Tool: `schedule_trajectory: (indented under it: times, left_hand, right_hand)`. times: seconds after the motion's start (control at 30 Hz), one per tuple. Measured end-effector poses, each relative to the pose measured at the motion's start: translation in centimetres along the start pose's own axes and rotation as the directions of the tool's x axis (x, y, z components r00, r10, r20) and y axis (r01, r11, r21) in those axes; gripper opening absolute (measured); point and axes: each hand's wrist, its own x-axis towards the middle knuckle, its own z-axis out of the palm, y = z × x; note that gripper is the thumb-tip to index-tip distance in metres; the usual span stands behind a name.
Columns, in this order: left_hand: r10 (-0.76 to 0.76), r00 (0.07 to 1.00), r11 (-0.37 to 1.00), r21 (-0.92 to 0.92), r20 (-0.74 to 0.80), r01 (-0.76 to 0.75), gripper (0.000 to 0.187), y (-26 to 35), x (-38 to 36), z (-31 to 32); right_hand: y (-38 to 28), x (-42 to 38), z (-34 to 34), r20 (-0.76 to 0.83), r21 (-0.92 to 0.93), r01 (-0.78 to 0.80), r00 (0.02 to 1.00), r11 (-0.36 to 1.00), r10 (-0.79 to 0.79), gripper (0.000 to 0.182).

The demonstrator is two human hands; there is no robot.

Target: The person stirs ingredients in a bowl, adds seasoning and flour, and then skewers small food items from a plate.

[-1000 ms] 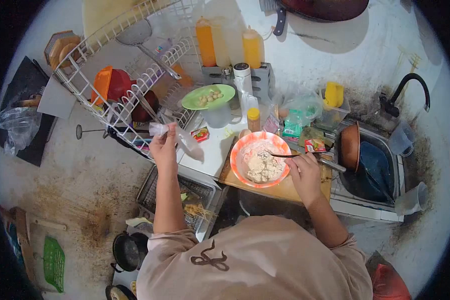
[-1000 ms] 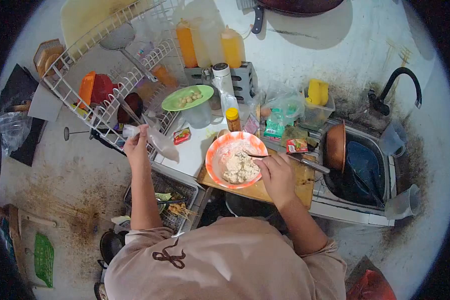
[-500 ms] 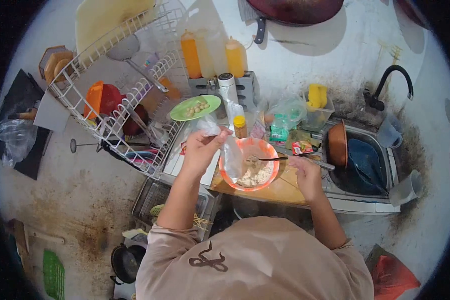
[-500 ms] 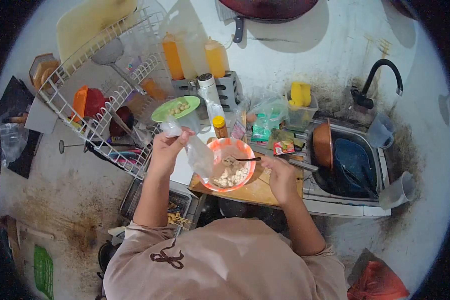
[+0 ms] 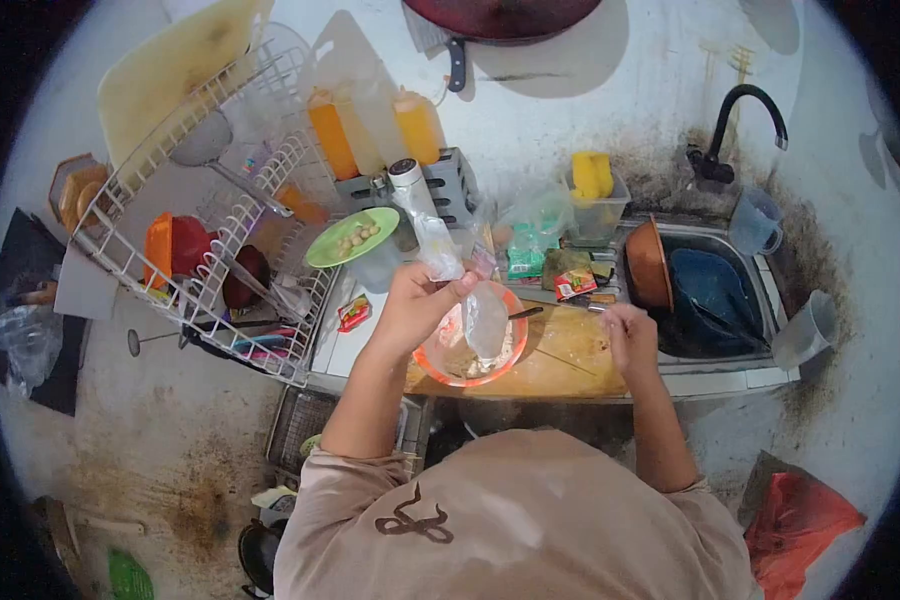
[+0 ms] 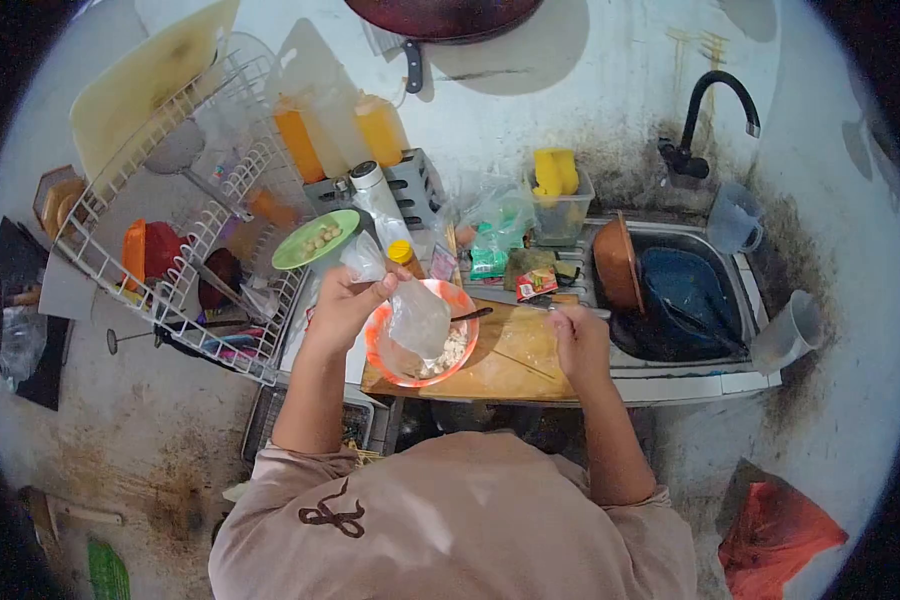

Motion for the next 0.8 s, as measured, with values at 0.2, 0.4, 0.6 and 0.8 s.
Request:
schedule_trajectory:
  times: [0.2,0.4,0.6,0.8]
  left_hand:
    - [-0.006,0.998,0.997,0.075,0.065,0.001,0.017,-0.2,-0.1,0.1]
    - [-0.01,0.999,0.997,0.076,0.039,0.007,0.017,0.5,-0.4,0.0]
    - [0.021,0.999,0.998,0.054,0.034,-0.023,0.017,0.6,-0.6,0.0]
    - [0.004,0.999,0.995,0.101,0.046,-0.009,0.018,1.0,-0.7,-0.1]
  right_hand:
    - [1.2,0.4,-1.5,-0.164,0.04,0.041,0.986,0.998,-0.034,0.009]
    - [0.8,1.6,-6.0,-0.191,-0.172,-0.192,0.969,0.966,0.159,0.021]
    - [2.5,1.6,-5.6,-0.107,0.017,-0.042,0.993,0.999,0.044,0.014]
    - [3.4,1.4,-4.4,-0.037,0.102,-0.043,0.998,0.994,0.047,0.006]
